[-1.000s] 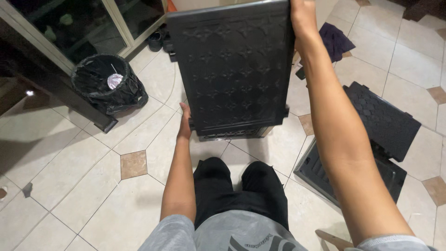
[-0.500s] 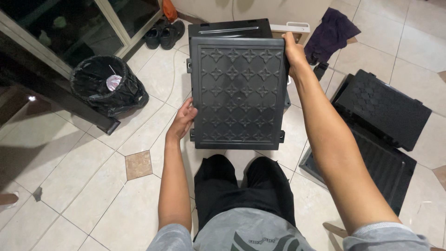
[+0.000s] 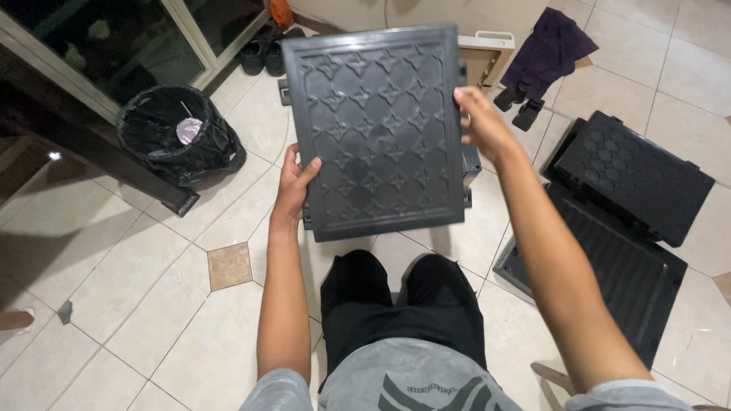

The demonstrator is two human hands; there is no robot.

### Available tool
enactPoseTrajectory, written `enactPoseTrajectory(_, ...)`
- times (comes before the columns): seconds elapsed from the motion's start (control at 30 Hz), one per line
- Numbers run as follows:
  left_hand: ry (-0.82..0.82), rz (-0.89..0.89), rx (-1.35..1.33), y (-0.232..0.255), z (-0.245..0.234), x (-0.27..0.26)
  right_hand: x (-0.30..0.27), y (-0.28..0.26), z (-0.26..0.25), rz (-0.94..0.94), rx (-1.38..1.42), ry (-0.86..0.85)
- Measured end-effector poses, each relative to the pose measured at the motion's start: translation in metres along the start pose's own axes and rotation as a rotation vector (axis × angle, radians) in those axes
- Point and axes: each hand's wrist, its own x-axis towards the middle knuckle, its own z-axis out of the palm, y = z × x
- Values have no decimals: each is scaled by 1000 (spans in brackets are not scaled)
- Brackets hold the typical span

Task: The person assembles a stack of black plastic crates by hand, inserting beige drawer inserts and securing the lids. They repeatedly open and close the drawers and lids to check fit, then stack the assembled units on the floor.

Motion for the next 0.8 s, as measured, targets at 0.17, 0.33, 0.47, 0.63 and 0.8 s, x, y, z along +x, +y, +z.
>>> enactPoseTrajectory(0.17,92,-27,48,9,1,10,-30,50,16,-216,21,-47)
enactPoseTrajectory(0.33,62,-33,70,20,9,2,-38,76,16,-165,61,6)
enactPoseTrajectory(0.47,-4,-18,67,33,29,-8,-39,90,16,-195,-144,155)
enactPoseTrajectory(0.63,26,-16,110,31,57,-13,-41,79,5,-185,-153,170)
enactPoseTrajectory(0.8,14,10,5,15,50,-10,-66,26,-20,-55,26,-70)
